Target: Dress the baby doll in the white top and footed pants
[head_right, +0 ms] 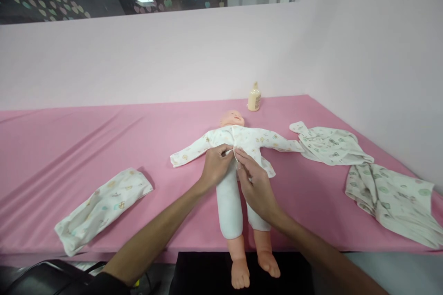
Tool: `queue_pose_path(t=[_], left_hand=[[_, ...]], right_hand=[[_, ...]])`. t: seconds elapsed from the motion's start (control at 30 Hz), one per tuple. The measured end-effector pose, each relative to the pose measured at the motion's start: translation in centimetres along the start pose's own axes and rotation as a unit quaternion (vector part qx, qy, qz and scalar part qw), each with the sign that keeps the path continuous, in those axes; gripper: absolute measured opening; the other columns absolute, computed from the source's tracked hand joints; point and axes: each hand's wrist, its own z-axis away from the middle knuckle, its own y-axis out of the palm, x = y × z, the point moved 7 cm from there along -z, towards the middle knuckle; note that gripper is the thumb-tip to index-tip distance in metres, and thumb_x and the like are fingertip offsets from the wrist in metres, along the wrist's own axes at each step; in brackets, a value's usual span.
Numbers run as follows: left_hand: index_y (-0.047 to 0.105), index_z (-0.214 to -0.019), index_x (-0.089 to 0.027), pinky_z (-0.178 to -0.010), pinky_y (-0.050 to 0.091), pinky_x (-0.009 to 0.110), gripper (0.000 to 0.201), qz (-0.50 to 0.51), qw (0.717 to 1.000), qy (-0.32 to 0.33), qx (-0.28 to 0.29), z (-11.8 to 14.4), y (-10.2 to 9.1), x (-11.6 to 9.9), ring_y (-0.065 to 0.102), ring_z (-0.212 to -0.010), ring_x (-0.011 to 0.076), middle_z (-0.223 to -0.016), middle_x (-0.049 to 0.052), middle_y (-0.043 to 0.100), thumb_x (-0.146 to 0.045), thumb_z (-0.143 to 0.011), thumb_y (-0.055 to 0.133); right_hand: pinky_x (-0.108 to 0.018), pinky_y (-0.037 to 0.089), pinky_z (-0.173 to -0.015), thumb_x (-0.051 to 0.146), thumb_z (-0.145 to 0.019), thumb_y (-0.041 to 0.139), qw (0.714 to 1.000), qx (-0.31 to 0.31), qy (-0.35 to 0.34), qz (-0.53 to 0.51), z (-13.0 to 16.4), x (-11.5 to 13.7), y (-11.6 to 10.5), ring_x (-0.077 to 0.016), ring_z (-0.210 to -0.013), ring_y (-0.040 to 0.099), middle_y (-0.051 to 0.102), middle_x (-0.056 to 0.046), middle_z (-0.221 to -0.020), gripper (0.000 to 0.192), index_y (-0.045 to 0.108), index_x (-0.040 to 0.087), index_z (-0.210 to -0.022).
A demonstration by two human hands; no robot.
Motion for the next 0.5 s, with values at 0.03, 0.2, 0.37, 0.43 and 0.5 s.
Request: queue_pose_path(t=[0.03,0.2,0.37,0.43,0.5], left_hand=[[0.067,-0.080,-0.017,-0.069,0.046,0.024,0.020,0.023,1.000,-0.009,0.010,0.0,0.0,0.1,0.061,-0.076,0.0135,-0.083,0.001,0.070,-0.024,-0.085,0.049],[0.063,-0.074,-0.017,-0.061,0.042,0.023,0.019,0.094,0.990,-0.084,0.065,-0.3,-0.4,0.6,0.053,-0.066,0.0115,-0.071,0.000,0.062,-0.025,-0.084,0.049],[0.054,-0.062,-0.016,-0.055,0.033,0.023,0.030,0.153,0.979,-0.110,0.074,-0.5,-0.7,1.1,0.041,-0.057,0.0083,-0.061,-0.002,0.050,-0.035,-0.085,0.053],[0.060,-0.068,-0.015,-0.057,0.035,0.022,0.028,0.166,0.976,-0.117,0.083,-0.5,-0.6,1.2,0.044,-0.060,0.0085,-0.067,-0.001,0.056,-0.038,-0.083,0.056],[0.067,-0.077,-0.015,-0.062,0.039,0.023,0.027,0.173,0.972,-0.125,0.097,-0.6,-0.4,1.3,0.051,-0.067,0.0101,-0.078,0.001,0.063,-0.039,-0.083,0.057]], right_hand=[[-0.044,0.036,-0.117,0.030,-0.098,0.044,1.000,0.000,0.003,-0.005,-0.1,-0.1,0.0,-0.0201,-0.135,0.047,0.054,-0.004,-0.142,0.039,0.058,0.026,-0.134],[-0.040,0.037,-0.116,0.029,-0.098,0.045,0.999,0.008,-0.003,-0.031,-0.6,-0.3,-0.1,-0.0181,-0.135,0.047,0.055,-0.002,-0.141,0.036,0.061,0.029,-0.130],[-0.040,0.036,-0.116,0.018,-0.094,0.042,0.999,0.026,-0.020,-0.033,-0.8,-0.8,0.1,-0.0175,-0.135,0.047,0.055,0.000,-0.141,0.041,0.063,0.030,-0.127],[-0.040,0.036,-0.116,0.012,-0.091,0.040,0.999,0.030,-0.023,-0.037,-0.8,-1.0,0.1,-0.0179,-0.135,0.047,0.056,0.000,-0.141,0.046,0.064,0.030,-0.126],[-0.041,0.036,-0.116,0.009,-0.087,0.039,0.998,0.035,-0.023,-0.042,-0.7,-1.2,0.1,-0.0183,-0.135,0.046,0.056,0.001,-0.141,0.049,0.063,0.030,-0.125]])
